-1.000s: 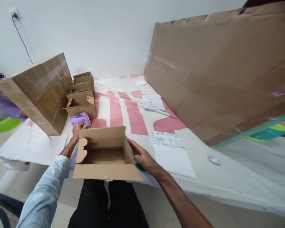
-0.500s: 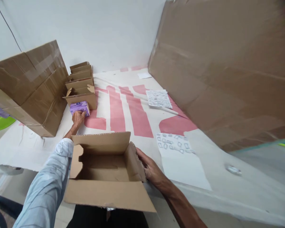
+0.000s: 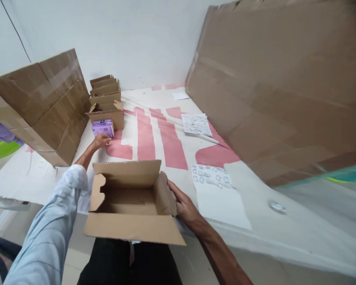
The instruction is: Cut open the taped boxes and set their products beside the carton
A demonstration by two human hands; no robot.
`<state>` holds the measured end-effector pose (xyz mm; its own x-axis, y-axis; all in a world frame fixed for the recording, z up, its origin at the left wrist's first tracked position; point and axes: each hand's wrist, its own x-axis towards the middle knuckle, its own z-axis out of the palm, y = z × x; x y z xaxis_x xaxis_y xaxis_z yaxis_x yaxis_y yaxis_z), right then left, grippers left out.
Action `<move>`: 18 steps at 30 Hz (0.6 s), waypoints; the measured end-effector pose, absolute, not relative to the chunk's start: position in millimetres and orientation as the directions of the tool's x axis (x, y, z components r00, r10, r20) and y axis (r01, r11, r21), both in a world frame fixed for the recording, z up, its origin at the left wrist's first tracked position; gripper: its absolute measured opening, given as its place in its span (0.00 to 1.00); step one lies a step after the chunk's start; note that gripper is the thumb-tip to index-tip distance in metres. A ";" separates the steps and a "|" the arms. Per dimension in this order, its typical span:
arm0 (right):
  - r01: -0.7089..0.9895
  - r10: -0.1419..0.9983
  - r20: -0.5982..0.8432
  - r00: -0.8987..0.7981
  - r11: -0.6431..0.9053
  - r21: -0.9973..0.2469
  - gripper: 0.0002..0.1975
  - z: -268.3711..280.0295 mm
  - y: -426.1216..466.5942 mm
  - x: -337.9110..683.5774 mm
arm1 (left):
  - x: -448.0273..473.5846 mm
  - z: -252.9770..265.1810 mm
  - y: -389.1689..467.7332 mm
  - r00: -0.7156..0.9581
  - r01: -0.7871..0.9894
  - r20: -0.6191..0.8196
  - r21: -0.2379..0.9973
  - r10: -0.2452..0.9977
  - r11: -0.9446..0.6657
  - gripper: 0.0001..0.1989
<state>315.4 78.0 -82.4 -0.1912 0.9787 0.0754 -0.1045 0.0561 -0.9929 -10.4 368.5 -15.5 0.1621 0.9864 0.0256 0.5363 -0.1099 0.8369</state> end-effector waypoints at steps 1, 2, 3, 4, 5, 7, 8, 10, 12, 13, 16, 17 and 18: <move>-0.102 0.980 0.063 -0.189 0.045 -0.994 0.53 -81.9 76.6 316.6 | -16.8 -10.1 351.4 0.207 0.525 -0.012 0.845 0.978 -0.100 0.15; -0.104 0.981 0.049 -0.187 0.029 -0.994 0.53 -81.4 74.9 318.7 | -25.0 -4.7 332.1 0.245 0.510 -0.040 0.855 0.969 -0.094 0.19; -0.112 0.981 0.033 -0.189 0.011 -0.994 0.53 -80.8 73.0 321.5 | -34.9 0.6 310.8 0.280 0.493 -0.057 0.865 0.958 -0.092 0.23; -0.123 0.980 0.018 -0.197 -0.006 -0.992 0.52 -79.9 70.8 324.8 | -46.2 5.4 287.6 0.303 0.478 -0.064 0.873 0.951 -0.094 0.26; -0.131 0.977 0.006 -0.212 -0.023 -0.991 0.51 -78.4 68.3 328.2 | -58.2 9.6 262.9 0.323 0.456 -0.059 0.884 0.945 -0.100 0.28; -0.119 0.968 -0.013 -0.251 -0.045 -0.992 0.50 -73.6 62.2 333.3 | -81.2 14.9 210.9 0.384 0.391 -0.030 0.911 0.923 -0.133 0.32; -0.097 0.961 -0.020 -0.275 -0.049 -0.994 0.50 -70.4 58.7 334.2 | -90.4 15.8 184.9 0.422 0.407 -0.063 0.905 0.905 -0.127 0.34; -0.047 0.949 -0.026 -0.314 -0.042 -0.998 0.50 -63.3 51.4 331.2 | -100.3 14.1 136.6 0.439 0.482 -0.116 0.867 0.891 -0.125 0.42; -0.017 0.942 -0.020 -0.335 -0.027 -0.999 0.49 -57.2 45.4 322.5 | -98.3 9.3 98.9 0.474 0.537 -0.119 0.825 0.873 -0.179 0.47; -0.009 0.943 -0.013 -0.334 -0.017 -1.000 0.48 -55.1 43.8 316.7 | -93.9 6.5 85.9 0.483 0.538 -0.104 0.818 0.869 -0.201 0.45; 0.021 0.960 -0.002 -0.280 0.004 -1.000 0.46 -53.0 48.1 297.3 | -78.9 -0.1 72.9 0.413 0.526 -0.024 0.823 0.911 -0.217 0.37; 0.035 0.966 -0.002 -0.259 0.008 -0.999 0.45 -53.0 53.0 290.9 | -76.1 -1.6 76.4 0.371 0.525 -0.010 0.827 0.929 -0.201 0.34; 0.048 0.970 -0.002 -0.244 0.010 -0.999 0.44 -53.0 59.5 284.6 | -75.0 -2.8 82.7 0.331 0.526 -0.007 0.832 0.944 -0.178 0.30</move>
<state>284.6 59.5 -53.0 -0.2435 0.9699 -0.0022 0.0481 0.0099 -0.9988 -75.0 82.7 -2.8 0.3306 0.9437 -0.0070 0.5260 -0.1781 0.8316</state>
